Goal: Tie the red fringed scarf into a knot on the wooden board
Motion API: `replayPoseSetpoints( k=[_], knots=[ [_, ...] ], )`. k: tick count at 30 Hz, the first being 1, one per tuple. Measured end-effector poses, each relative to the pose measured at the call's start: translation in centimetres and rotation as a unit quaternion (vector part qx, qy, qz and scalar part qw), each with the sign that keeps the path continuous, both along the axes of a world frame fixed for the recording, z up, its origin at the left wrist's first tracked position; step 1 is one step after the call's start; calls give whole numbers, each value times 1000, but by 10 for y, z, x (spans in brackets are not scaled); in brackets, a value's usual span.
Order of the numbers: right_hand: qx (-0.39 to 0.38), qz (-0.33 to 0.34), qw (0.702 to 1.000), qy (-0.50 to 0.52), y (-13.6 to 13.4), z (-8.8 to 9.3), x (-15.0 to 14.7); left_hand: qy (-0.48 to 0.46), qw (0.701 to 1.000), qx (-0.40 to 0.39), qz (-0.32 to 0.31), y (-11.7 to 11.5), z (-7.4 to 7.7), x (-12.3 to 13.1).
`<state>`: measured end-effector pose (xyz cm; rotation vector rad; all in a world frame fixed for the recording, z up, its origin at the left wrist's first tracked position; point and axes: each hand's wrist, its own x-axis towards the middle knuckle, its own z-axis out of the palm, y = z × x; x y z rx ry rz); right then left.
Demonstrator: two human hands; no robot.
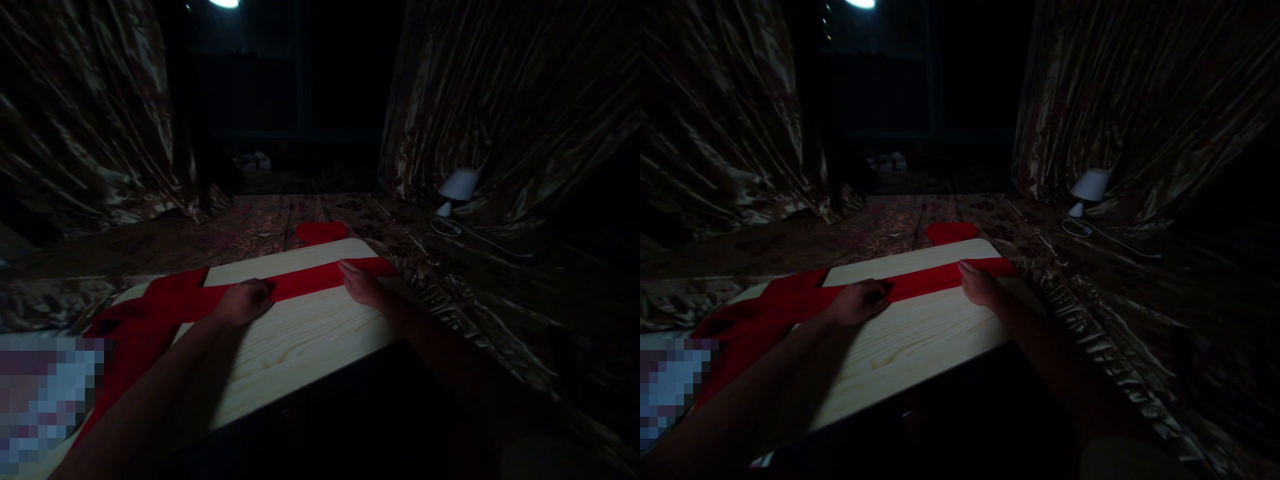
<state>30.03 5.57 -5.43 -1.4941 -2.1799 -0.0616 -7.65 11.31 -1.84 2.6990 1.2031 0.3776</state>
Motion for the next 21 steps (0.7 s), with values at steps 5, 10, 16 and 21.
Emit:
replayPoseSetpoints(
  k=[5,10,16,21],
  knots=[
    [14,-60,998,26,-1,3,13,-11,1000,-1,-3,0,1,0],
    [34,-80,996,11,-3,7,17,-12,1000,-3,-1,-1,2,1],
    [-68,-53,996,-32,6,-1,28,-5,1000,-8,-3,-3,5,2],
    [-81,-75,990,-82,2,3,30,-6,1000,-13,-4,-3,5,2]
  ],
)
